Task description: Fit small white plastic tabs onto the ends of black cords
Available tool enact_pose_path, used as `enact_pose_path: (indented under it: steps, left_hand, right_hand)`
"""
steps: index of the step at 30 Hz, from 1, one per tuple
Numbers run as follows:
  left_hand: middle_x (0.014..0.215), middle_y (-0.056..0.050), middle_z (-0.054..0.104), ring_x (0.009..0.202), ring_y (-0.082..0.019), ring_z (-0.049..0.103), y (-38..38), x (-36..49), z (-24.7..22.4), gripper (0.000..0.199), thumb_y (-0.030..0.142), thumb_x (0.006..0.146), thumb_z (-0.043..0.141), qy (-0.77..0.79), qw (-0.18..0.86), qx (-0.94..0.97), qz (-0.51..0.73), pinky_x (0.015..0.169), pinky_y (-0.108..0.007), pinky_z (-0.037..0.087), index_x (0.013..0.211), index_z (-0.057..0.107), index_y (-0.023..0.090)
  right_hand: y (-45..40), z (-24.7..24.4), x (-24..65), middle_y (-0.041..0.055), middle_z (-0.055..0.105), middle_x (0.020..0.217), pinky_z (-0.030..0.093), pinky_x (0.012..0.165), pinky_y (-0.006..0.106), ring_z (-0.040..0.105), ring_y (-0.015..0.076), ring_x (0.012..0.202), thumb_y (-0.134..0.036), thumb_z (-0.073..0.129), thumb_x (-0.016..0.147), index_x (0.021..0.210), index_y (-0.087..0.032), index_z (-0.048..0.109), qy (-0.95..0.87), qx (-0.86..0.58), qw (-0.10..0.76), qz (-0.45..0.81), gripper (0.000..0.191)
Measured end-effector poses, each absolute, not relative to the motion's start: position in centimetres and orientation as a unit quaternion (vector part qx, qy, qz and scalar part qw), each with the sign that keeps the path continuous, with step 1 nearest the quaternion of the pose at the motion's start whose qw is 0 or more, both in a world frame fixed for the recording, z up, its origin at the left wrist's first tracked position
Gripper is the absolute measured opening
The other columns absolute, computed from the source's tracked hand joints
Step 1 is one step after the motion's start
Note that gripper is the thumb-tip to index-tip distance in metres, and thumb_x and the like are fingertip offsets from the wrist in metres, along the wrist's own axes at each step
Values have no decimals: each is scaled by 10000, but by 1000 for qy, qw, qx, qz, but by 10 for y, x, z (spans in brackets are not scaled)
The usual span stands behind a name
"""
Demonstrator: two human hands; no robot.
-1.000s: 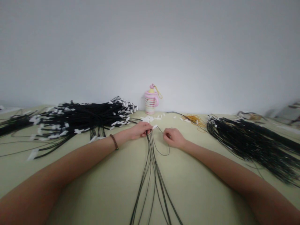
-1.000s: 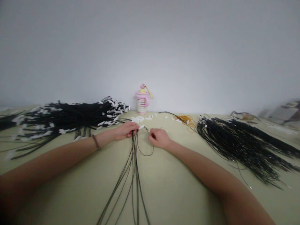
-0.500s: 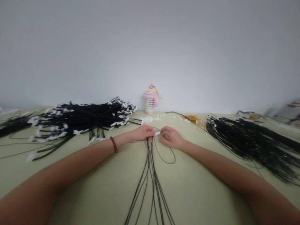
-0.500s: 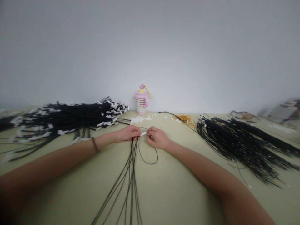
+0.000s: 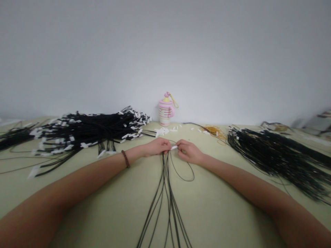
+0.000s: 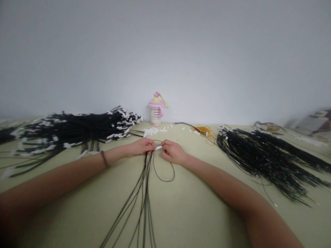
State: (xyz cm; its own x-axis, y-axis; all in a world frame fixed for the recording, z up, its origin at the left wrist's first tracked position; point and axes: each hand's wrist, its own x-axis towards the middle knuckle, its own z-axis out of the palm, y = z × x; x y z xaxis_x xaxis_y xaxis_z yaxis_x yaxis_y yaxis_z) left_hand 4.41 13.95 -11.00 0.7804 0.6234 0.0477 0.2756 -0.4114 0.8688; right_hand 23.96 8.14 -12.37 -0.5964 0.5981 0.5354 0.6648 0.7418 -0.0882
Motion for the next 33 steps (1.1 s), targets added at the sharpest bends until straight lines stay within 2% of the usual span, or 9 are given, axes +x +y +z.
enact_pose_path:
  steps: [10, 25, 33]
  left_hand:
    - [541, 26, 499, 471, -70, 362, 138, 45, -109, 312, 444, 715, 515, 288, 460, 822, 173, 446, -183, 244, 696, 533, 133]
    - [541, 34, 493, 445, -63, 329, 141, 43, -111, 294, 430, 728, 502, 277, 461, 825, 172, 427, -189, 222, 713, 529, 139]
    - [542, 32, 497, 458, -66, 346, 142, 43, -112, 296, 433, 731, 499, 275, 454, 829, 177, 439, -188, 237, 703, 527, 139]
  right_hand:
    - [83, -125, 239, 61, 526, 848, 402, 672, 230, 489, 127, 736, -128, 452, 746, 688, -156, 483, -890, -364, 265, -76, 71]
    - [82, -126, 240, 61, 533, 895, 411, 692, 235, 502, 127, 756, -145, 476, 729, 656, -157, 470, -891, -340, 294, -61, 75]
    - [82, -126, 239, 69, 521, 842, 417, 671, 244, 488, 132, 726, -149, 440, 760, 695, -149, 488, -893, -349, 272, -81, 80]
